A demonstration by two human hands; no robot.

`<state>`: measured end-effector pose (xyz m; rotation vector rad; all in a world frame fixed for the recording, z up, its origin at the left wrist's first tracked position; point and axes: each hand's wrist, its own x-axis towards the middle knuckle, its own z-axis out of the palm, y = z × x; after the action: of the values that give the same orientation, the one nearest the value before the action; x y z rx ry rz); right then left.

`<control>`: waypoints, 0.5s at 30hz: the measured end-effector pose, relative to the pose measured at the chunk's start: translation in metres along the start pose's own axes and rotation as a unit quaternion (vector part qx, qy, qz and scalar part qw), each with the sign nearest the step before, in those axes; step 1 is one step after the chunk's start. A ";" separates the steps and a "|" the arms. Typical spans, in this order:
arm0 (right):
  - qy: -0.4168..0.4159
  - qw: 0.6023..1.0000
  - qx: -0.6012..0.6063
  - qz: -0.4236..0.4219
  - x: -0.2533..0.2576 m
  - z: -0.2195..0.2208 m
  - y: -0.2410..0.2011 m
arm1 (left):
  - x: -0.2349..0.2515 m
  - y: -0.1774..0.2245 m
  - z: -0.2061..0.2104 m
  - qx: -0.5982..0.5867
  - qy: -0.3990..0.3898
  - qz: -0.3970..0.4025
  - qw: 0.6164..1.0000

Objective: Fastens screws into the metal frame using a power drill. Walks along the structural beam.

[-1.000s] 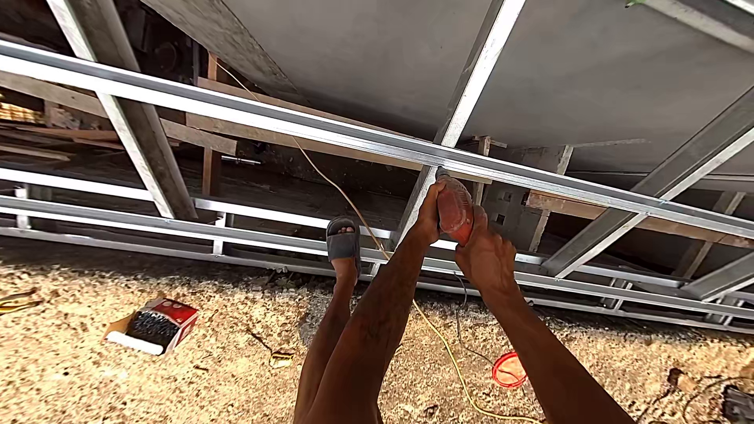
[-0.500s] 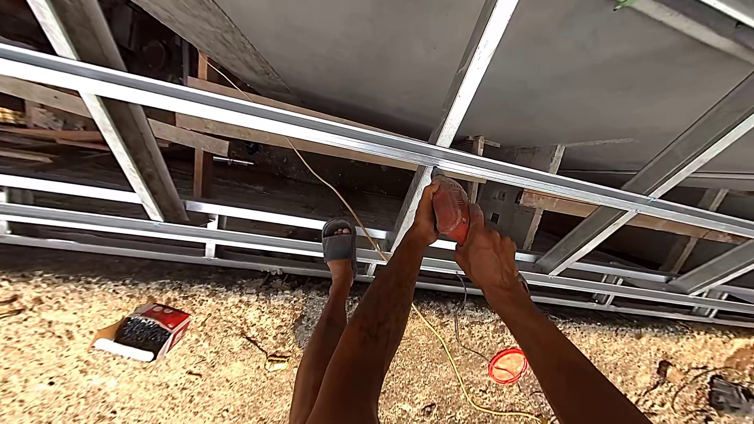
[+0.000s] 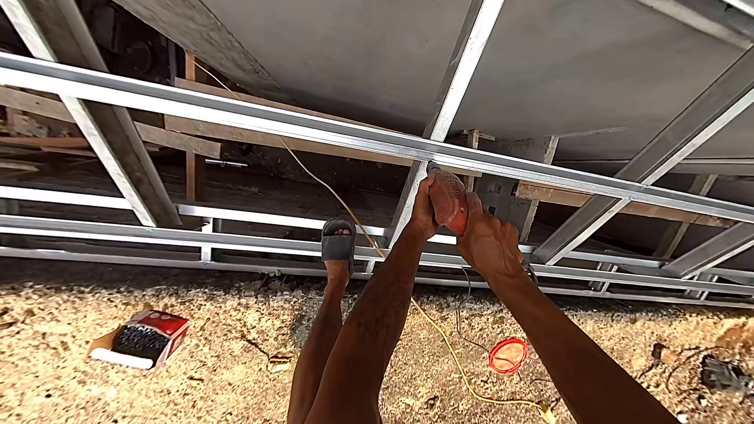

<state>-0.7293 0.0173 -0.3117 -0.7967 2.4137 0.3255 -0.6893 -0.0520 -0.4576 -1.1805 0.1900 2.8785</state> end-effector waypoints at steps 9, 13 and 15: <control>0.007 1.000 0.000 -0.003 -0.001 0.001 0.000 | -0.022 0.008 0.014 0.033 0.027 -0.004 0.999; 0.007 1.000 -0.005 -0.005 -0.001 0.002 -0.001 | -0.022 0.007 0.012 0.029 0.018 0.004 0.999; 0.004 1.000 -0.011 -0.006 -0.002 0.004 -0.001 | -0.022 0.006 0.012 0.015 0.012 0.005 1.000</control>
<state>-0.7252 0.0188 -0.3132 -0.8233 2.4160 0.3439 -0.6820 -0.0563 -0.4333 -1.2124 0.2398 2.8611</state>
